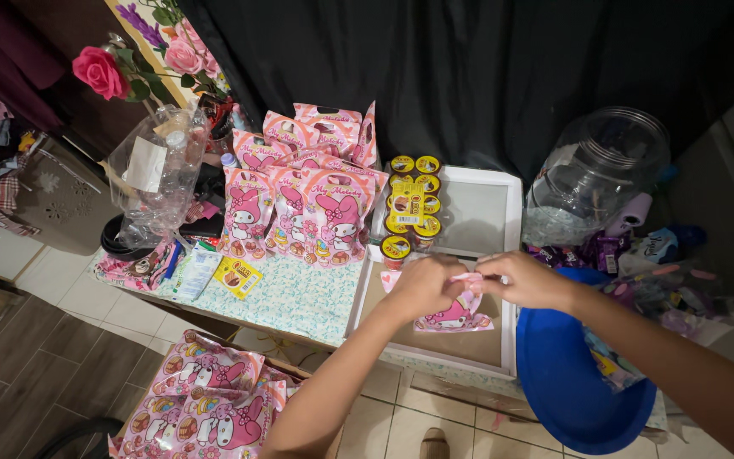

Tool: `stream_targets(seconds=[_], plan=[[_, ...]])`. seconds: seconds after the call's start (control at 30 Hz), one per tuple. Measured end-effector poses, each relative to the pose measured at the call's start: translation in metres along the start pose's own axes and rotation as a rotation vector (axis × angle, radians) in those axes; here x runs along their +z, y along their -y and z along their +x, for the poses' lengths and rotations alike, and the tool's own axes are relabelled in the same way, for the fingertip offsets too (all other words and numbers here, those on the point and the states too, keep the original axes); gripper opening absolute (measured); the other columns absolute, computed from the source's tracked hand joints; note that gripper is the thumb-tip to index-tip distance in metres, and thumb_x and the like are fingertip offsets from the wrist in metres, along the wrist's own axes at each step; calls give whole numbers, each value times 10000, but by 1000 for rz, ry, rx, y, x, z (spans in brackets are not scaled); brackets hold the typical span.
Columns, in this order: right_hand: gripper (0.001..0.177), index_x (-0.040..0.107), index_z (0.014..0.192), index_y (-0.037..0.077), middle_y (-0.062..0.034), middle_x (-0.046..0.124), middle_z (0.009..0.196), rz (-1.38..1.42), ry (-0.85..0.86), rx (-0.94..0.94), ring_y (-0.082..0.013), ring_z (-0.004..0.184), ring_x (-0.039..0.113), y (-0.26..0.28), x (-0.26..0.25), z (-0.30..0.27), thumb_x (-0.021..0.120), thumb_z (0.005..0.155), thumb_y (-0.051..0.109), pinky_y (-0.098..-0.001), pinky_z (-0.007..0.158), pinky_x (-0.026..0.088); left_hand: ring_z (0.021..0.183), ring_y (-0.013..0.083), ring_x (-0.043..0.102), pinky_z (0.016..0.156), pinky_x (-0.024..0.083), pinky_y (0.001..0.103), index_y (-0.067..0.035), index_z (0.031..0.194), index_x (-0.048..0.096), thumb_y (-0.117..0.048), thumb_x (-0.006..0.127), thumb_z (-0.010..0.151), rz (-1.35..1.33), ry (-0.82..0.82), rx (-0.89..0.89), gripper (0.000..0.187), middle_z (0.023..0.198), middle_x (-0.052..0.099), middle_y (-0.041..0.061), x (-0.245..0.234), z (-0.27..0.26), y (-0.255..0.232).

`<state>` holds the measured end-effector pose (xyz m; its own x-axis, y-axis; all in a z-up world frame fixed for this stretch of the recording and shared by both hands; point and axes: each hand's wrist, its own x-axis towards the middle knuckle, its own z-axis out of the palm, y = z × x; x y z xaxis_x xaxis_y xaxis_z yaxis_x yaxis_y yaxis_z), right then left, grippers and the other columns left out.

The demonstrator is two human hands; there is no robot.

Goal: The person repeatedly picks small snack items from a blue bowl and places them into pink My Melody branded bags on a table. The person also arranges the filled bags and other snack items on the table.

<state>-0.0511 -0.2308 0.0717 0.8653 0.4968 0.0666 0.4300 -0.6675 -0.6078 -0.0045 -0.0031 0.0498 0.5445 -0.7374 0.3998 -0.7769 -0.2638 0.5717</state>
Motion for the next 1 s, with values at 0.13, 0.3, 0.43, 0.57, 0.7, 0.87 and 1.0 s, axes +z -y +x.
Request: stream_targets(seconds=[0.13,0.3,0.43,0.57,0.7,0.87,1.0], plan=[[229,742,863,42,-117,709,827,64,52,14,-276,806,704,-2,-1,-5,698,909,262,-383,723,537,807,326,693,698,540,473,-124,910,735,-210,741,838,72,27,46,112,812,706,86,-4,-4,-3],[226,743,879,49,-111,722,871,25,24,-40,-284,856,706,-6,1,-11,694,901,268,-389,746,538,897,321,677,779,546,446,-56,867,707,-197,751,832,106,11,147,151,877,698,90,-12,-9,-7],[250,718,882,33,-124,704,880,-14,-14,-50,-296,860,691,-11,1,-12,703,901,283,-392,750,535,913,321,677,792,542,441,-44,909,713,-189,741,860,128,52,147,155,897,694,104,-21,-13,-2],[252,716,892,26,-124,703,880,15,-51,-96,-304,857,682,-15,-2,-12,702,902,277,-401,746,525,908,316,680,785,539,444,-58,923,733,-178,731,842,157,65,131,145,889,702,100,-29,-15,1],[271,696,851,17,-129,681,848,-32,-62,-53,-307,845,670,-21,-6,-19,706,908,281,-411,738,515,908,309,684,764,535,444,-66,919,738,-186,725,853,183,83,91,137,889,720,92,-35,-17,3],[263,694,867,15,-129,672,850,-40,-114,-22,-308,825,661,-29,-2,-31,694,916,273,-404,737,518,894,315,675,792,541,440,-36,903,709,-183,722,858,222,94,147,154,877,709,115,-37,-20,8],[256,706,908,16,-121,676,856,-51,-200,5,-306,826,660,-34,2,-40,695,914,272,-397,735,516,878,325,672,777,535,449,-15,925,691,-167,717,818,246,131,141,188,871,708,128,-38,-20,11]])
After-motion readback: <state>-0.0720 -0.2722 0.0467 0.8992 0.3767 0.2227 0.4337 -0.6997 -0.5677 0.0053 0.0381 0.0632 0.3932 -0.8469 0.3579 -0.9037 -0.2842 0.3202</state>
